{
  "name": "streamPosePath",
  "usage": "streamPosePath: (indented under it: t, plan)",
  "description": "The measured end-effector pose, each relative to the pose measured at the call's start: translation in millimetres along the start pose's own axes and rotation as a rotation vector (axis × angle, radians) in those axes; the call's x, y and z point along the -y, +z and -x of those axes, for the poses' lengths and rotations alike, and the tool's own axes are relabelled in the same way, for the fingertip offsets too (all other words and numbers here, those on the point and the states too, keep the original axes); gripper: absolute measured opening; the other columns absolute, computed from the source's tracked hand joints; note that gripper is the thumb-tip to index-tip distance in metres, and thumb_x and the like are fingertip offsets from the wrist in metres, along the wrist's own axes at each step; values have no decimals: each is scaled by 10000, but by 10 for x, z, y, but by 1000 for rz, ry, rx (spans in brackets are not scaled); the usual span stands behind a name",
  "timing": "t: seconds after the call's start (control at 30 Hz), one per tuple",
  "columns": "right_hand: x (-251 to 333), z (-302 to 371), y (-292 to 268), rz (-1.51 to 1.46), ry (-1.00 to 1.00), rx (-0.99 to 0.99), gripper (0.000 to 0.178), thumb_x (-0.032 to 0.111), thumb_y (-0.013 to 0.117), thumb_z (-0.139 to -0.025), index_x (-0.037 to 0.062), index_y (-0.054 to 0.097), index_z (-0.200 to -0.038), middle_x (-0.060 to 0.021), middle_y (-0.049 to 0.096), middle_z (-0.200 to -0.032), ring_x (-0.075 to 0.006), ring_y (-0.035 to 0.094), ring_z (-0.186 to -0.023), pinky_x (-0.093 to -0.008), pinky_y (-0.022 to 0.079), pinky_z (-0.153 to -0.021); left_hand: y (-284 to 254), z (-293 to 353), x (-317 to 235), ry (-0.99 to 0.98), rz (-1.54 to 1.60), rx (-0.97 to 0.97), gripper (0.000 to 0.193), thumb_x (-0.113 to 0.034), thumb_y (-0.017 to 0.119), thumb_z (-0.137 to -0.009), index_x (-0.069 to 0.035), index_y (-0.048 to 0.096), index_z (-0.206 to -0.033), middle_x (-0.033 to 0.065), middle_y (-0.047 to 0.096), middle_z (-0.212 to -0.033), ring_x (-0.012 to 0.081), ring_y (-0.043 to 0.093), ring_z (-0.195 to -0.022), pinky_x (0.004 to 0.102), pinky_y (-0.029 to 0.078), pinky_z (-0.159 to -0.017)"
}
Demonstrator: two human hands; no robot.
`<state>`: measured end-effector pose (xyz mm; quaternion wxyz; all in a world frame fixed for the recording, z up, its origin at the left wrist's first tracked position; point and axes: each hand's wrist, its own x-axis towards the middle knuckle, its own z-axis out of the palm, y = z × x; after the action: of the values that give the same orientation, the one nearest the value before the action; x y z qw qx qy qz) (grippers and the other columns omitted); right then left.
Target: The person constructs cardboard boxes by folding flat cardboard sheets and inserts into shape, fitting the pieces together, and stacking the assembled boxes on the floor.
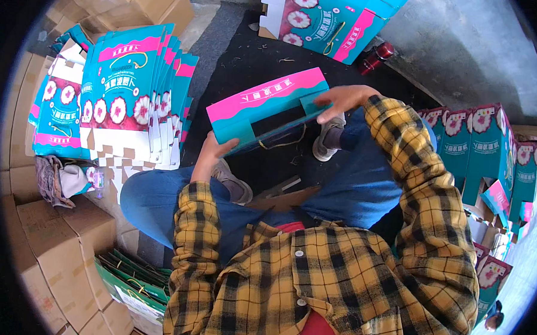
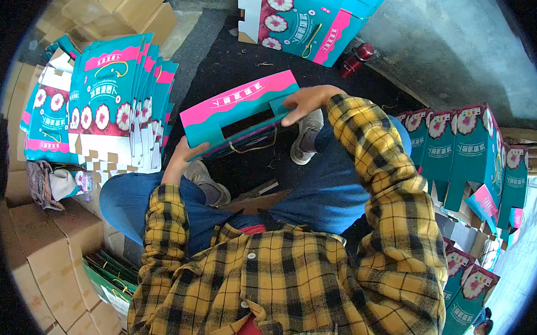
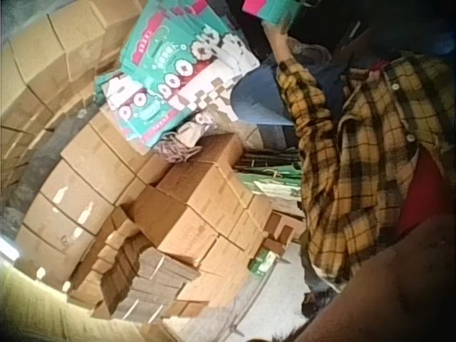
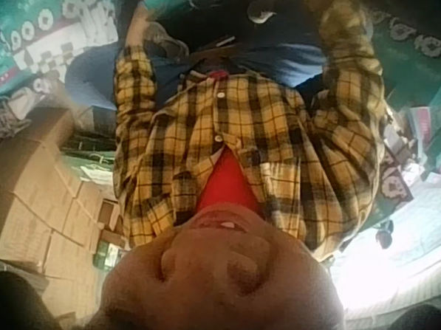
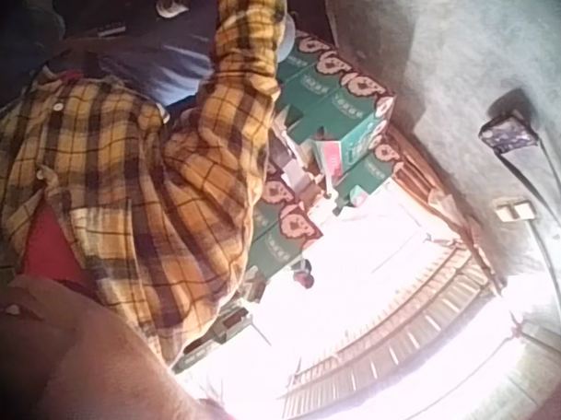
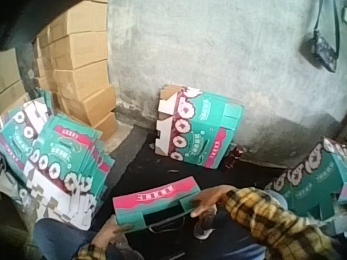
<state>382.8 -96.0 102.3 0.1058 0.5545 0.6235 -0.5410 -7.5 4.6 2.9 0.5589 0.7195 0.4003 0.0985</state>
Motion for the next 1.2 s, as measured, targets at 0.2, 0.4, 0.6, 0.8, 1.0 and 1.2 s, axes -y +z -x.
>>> streamPosePath:
  t: [0.2,0.4,0.6,0.8,1.0,1.2]
  plan:
    - [-339,-273,8,172,337,-908,881,615,746,-619,-7,546,-1210,-239,625,-1077,-396,601,-1014,-407,490,-846,95,-41,-52,-545,645,-260,738,-622,514,-849,-80,427,-1342,142,536,-1256,298,542,-1098,488,491,-794]
    - [-212,-341,193,-787,312,-454,874,676,740,-618,91,566,-1243,-118,608,-1154,-285,562,-1073,-518,447,-845,183,45,-145,-637,376,-104,876,-675,611,-756,-105,369,-1376,160,452,-1344,350,477,-1181,540,442,-890]
    - [-111,-13,-21,-734,167,-686,916,675,715,-647,68,504,-1299,-145,619,-1148,-291,585,-1056,-466,474,-832,208,-50,-401,-528,421,-35,818,-641,618,-779,-109,402,-1361,134,497,-1302,289,502,-1164,520,456,-867]
    - [242,997,-256,-83,48,-1354,961,642,710,-677,-31,444,-1309,-270,608,-1098,-370,609,-1019,-414,484,-876,391,-211,-888,-102,526,-146,473,-292,611,-916,-61,464,-1301,84,525,-1243,171,532,-1099,333,475,-868]
    - [360,2275,566,-74,-144,-1821,778,275,806,-732,-25,415,-1334,-200,590,-1140,-257,586,-1066,-370,462,-919,816,-485,-1632,433,273,-63,313,-138,635,-893,4,527,-1149,59,610,-1021,110,577,-901,281,471,-834]
    - [-108,3376,1856,-329,-42,-2269,459,39,687,-821,5,463,-1220,-49,560,-1084,-138,549,-953,-291,460,-853,1801,-448,-2878,777,222,138,468,-101,733,-806,-2,479,-1187,141,629,-1051,193,633,-959,325,507,-802]
